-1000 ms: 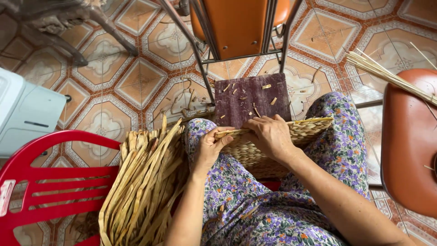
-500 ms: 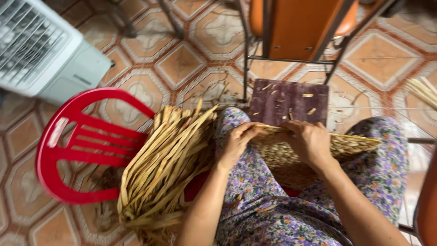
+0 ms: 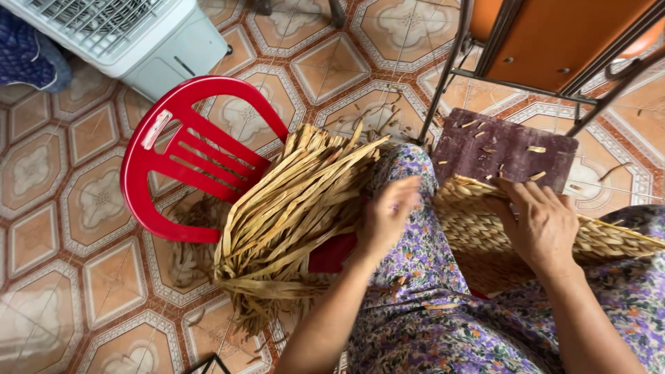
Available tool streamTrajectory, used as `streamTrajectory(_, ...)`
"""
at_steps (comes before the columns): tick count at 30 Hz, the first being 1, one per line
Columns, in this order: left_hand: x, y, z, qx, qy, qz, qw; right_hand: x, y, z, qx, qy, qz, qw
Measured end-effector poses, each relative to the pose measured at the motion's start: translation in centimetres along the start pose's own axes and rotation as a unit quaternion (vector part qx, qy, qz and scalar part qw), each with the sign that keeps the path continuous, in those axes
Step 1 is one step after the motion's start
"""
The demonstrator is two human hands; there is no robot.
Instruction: Weaving a bag using dried plant fibers, incorporating structural supports and trimming materials with scissors.
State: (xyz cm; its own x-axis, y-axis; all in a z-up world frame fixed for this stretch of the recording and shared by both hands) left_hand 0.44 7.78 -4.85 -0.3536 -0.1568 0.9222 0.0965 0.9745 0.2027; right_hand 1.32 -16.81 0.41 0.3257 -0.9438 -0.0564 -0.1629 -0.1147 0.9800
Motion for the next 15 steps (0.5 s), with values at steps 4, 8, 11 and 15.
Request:
streamTrajectory(4,-4.4,11.1,3.5,0.152,0.15,-0.141,0.967,-0.3,0.4,0.1,-0.001,-0.011,-0.021,1.0)
streamTrajectory(8,-5.5,18.6,5.2,0.192,0.258,-0.241,0.916,-0.8,0.6,-0.1,0.007,-0.013,-0.017,1.0)
streamTrajectory(11,-7.4,18.0,4.9,0.106,0.284,-0.34,0.89,-0.9,0.6,-0.3,0.012,-0.015,-0.012,1.0)
streamTrajectory(15,-9.3,16.5,4.4,0.058,0.213,-0.489,0.844,-0.8,0.3,-0.1,0.019,-0.011,-0.012,1.0)
Point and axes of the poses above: each hand's wrist, its own z-axis away from the middle knuckle, its own y-axis out of the back of the hand, x = y × z, the point moved 5 cm from there along -z, towards the middle knuckle, and after that the axes turned 10 degrees about -x, right-handed, at the moved point
